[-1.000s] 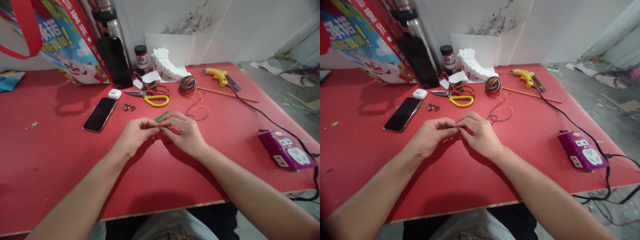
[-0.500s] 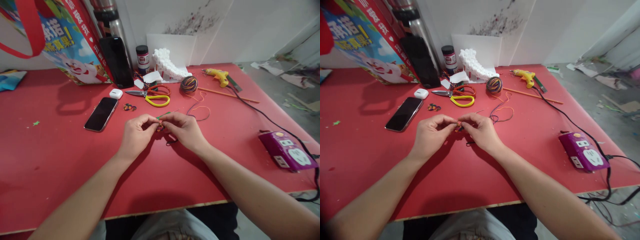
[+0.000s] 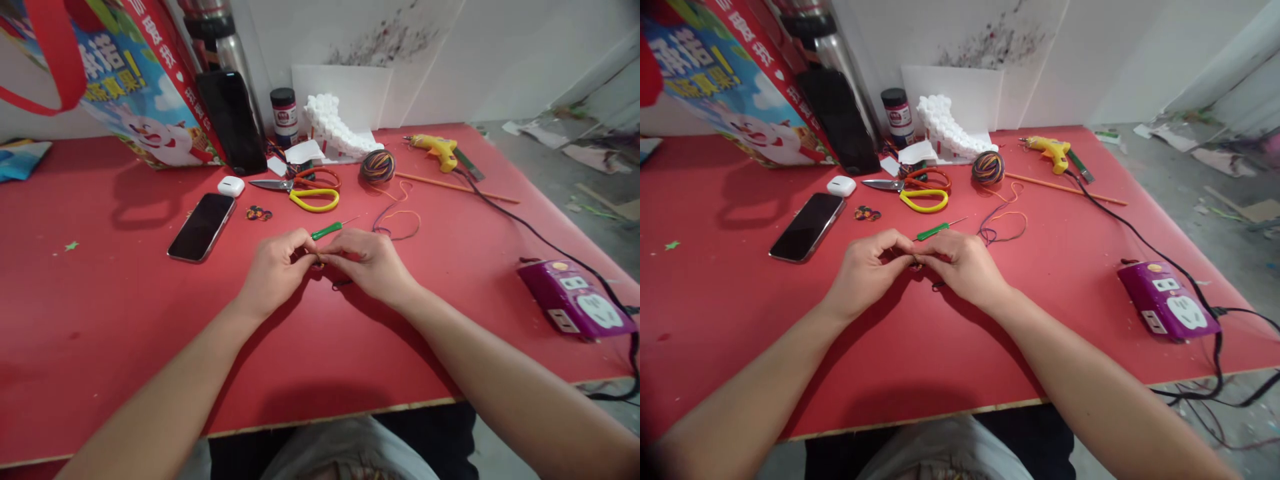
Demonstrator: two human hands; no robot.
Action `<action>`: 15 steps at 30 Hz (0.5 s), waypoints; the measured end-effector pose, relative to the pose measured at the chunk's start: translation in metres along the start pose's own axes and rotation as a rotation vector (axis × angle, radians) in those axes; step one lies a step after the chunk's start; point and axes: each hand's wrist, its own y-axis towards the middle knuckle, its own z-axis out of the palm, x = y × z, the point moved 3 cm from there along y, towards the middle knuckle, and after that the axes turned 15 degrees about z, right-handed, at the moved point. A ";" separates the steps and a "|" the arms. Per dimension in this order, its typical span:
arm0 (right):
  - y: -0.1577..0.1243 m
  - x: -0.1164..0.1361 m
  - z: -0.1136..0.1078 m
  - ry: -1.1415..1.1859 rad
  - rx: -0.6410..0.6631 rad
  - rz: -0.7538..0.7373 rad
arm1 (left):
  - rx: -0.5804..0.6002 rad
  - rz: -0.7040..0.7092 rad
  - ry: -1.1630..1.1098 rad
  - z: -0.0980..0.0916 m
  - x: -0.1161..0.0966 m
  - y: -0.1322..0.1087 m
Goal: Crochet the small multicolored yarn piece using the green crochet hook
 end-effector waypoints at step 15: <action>0.000 0.006 -0.025 -0.594 0.239 0.139 | 0.433 0.277 0.146 -0.003 -0.006 0.002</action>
